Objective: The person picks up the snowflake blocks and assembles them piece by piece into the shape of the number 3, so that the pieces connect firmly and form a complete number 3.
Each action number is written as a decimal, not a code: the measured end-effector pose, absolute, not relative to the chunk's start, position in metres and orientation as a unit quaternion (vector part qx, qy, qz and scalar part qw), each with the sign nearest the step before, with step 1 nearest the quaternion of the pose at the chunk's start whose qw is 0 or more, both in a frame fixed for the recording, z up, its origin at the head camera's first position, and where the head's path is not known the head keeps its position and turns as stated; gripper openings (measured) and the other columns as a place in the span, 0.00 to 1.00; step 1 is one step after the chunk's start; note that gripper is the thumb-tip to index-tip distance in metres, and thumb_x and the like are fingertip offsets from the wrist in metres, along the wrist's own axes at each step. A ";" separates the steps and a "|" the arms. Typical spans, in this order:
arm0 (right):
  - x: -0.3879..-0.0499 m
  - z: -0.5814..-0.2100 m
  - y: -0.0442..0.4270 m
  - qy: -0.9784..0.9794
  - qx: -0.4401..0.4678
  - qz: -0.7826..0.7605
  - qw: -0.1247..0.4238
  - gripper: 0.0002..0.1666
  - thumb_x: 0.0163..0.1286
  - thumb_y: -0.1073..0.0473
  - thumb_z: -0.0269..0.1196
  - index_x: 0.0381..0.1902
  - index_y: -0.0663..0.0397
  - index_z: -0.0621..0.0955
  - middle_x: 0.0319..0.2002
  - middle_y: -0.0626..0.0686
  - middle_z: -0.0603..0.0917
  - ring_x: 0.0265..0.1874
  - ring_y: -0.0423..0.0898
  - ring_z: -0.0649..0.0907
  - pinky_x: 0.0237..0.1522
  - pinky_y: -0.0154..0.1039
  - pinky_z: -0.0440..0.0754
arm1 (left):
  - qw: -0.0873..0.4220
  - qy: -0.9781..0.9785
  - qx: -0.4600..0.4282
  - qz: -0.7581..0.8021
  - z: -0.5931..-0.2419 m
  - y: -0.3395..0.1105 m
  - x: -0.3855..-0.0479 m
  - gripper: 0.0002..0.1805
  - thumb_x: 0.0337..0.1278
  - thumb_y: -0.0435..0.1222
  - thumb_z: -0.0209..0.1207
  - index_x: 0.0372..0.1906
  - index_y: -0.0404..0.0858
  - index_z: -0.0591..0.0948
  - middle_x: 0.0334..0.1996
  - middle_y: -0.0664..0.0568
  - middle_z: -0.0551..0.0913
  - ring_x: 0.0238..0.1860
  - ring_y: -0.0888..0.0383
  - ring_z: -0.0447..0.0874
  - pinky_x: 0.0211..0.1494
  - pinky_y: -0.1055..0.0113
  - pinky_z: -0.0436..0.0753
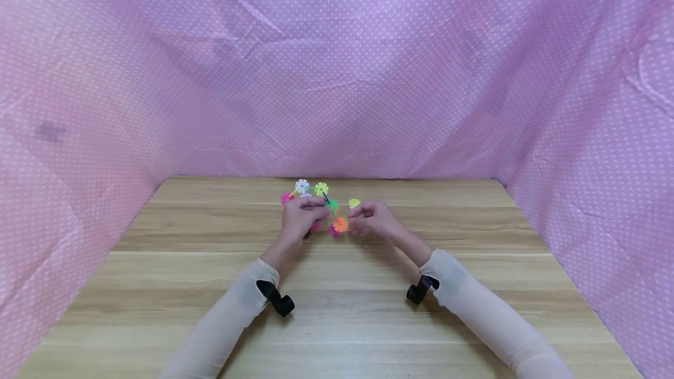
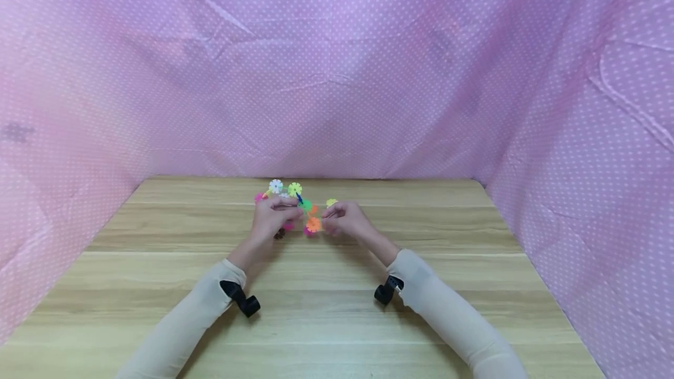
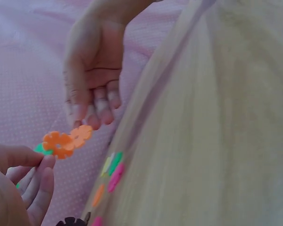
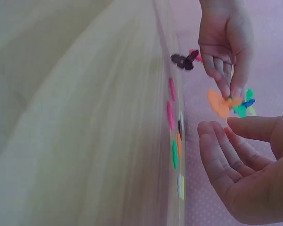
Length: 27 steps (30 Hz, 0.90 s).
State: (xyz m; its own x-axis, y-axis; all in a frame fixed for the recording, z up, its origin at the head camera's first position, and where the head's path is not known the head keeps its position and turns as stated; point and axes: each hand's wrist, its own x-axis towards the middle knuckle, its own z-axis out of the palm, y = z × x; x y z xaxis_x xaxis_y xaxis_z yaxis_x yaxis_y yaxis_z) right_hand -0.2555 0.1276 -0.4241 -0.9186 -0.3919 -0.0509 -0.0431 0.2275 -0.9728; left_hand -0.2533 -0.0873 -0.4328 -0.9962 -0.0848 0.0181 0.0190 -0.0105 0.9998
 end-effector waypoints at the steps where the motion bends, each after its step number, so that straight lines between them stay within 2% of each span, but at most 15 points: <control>1: -0.257 -0.424 0.129 0.774 -0.145 -0.599 0.144 0.10 0.67 0.71 0.64 0.44 0.72 0.82 0.30 0.54 0.89 0.27 0.44 0.87 0.32 0.39 0.89 | 0.033 -0.708 0.020 -0.706 -0.431 -0.088 -0.255 0.14 0.48 0.23 0.72 0.44 0.27 0.87 0.32 0.47 0.91 0.27 0.66 0.87 0.37 0.64 0.89; 3: -0.261 -0.425 0.132 0.785 -0.149 -0.584 0.143 0.11 0.67 0.71 0.64 0.46 0.73 0.82 0.31 0.54 0.89 0.28 0.43 0.87 0.31 0.38 0.88 | 0.025 -0.720 0.016 -0.693 -0.429 -0.090 -0.257 0.15 0.48 0.24 0.72 0.44 0.29 0.88 0.34 0.46 0.92 0.27 0.66 0.87 0.38 0.65 0.89; 7: -0.267 -0.423 0.137 0.813 -0.138 -0.548 0.142 0.13 0.68 0.70 0.64 0.49 0.74 0.82 0.35 0.60 0.88 0.29 0.45 0.85 0.34 0.42 0.88 | 0.004 -0.745 0.009 -0.667 -0.425 -0.092 -0.262 0.15 0.49 0.25 0.72 0.45 0.31 0.89 0.39 0.43 0.91 0.29 0.66 0.88 0.44 0.63 0.90; 12: -0.278 -0.421 0.142 0.846 -0.158 -0.491 0.135 0.12 0.70 0.67 0.65 0.48 0.69 0.83 0.40 0.64 0.87 0.34 0.51 0.86 0.40 0.47 0.89 | -0.007 -0.764 -0.017 -0.645 -0.424 -0.092 -0.270 0.15 0.50 0.23 0.71 0.46 0.31 0.89 0.45 0.38 0.90 0.31 0.66 0.87 0.44 0.62 0.90; 15: -0.288 -0.421 0.141 0.863 -0.208 -0.442 0.129 0.12 0.68 0.67 0.66 0.48 0.66 0.84 0.41 0.62 0.88 0.39 0.51 0.86 0.46 0.44 0.88 | -0.012 -0.774 -0.034 -0.633 -0.425 -0.093 -0.276 0.15 0.50 0.23 0.70 0.46 0.31 0.89 0.42 0.38 0.90 0.30 0.66 0.86 0.41 0.67 0.90; 18: -0.296 -0.420 0.139 0.869 -0.257 -0.401 0.136 0.14 0.66 0.69 0.68 0.49 0.66 0.84 0.43 0.62 0.88 0.43 0.49 0.86 0.49 0.38 0.86 | -0.026 -0.781 -0.043 -0.623 -0.424 -0.094 -0.282 0.13 0.51 0.23 0.69 0.45 0.30 0.89 0.41 0.39 0.90 0.30 0.64 0.86 0.40 0.66 0.90; 21: -0.303 -0.419 0.136 0.864 -0.286 -0.385 0.156 0.18 0.63 0.71 0.69 0.51 0.68 0.84 0.46 0.64 0.88 0.43 0.49 0.86 0.49 0.36 0.86 | -0.031 -0.788 -0.058 -0.612 -0.424 -0.094 -0.286 0.13 0.52 0.23 0.67 0.44 0.30 0.88 0.40 0.39 0.91 0.31 0.63 0.86 0.40 0.65 0.90; 27: -0.315 -0.428 0.135 0.865 -0.313 -0.358 0.160 0.18 0.62 0.70 0.71 0.51 0.66 0.85 0.44 0.61 0.88 0.40 0.43 0.83 0.45 0.32 0.84 | -0.024 -0.791 -0.092 -0.605 -0.429 -0.091 -0.294 0.13 0.50 0.22 0.65 0.44 0.31 0.89 0.32 0.46 0.90 0.32 0.64 0.82 0.34 0.74 0.84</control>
